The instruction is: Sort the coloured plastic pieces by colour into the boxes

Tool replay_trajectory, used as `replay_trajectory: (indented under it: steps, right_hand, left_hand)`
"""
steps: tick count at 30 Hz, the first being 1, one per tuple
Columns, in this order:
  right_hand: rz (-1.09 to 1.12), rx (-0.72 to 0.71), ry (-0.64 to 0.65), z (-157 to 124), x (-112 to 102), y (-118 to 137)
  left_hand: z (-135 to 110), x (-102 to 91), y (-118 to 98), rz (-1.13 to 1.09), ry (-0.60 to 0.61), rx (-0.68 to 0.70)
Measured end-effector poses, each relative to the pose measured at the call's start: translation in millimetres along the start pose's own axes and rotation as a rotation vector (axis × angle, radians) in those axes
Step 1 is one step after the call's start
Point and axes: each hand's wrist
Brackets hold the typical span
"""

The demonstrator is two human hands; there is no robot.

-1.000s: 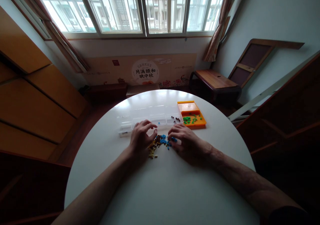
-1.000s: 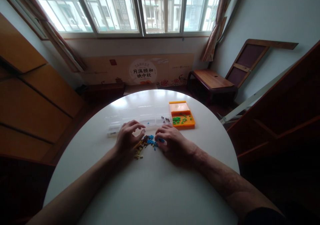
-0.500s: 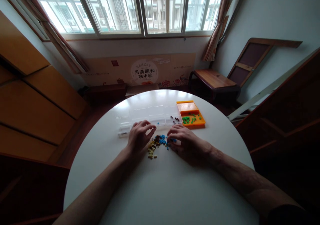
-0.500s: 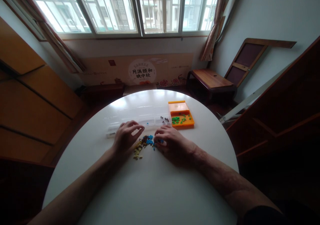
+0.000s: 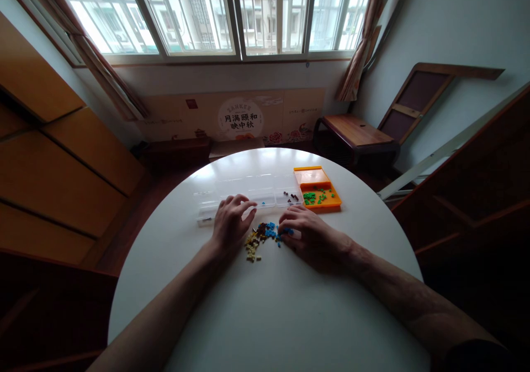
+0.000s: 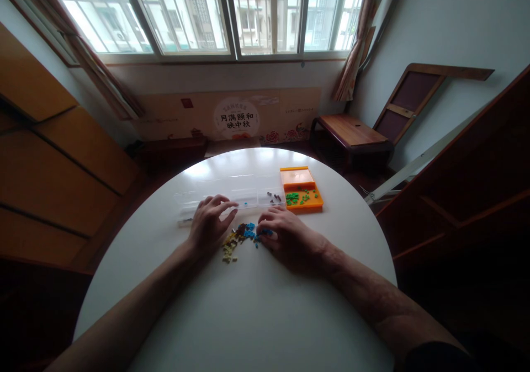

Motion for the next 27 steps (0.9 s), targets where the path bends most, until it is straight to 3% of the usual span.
replay_trajectory:
  steps: [7, 16, 27]
  right_hand:
    - [0.009, -0.017, -0.003, 0.3, -1.3, 0.8]
    - [0.038, 0.013, -0.019, 0.4, -6.8, 1.5]
    - [0.042, 0.040, -0.013, -2.9, -3.2, -0.7]
  left_hand:
    - [-2.2, 1.2, 5.2, -0.032, -0.005, 0.031]
    - [-5.8, -11.2, -10.3, -0.183, -0.079, -0.004]
    - [-11.8, -3.5, -13.0, -0.278, 0.162, 0.285]
Point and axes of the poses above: each hand's wrist, its own z-axis towards the middle knuckle, its own x-axis out of the palm, y = z × x, and after that the axes turned 7 degrees about -z, right-handed
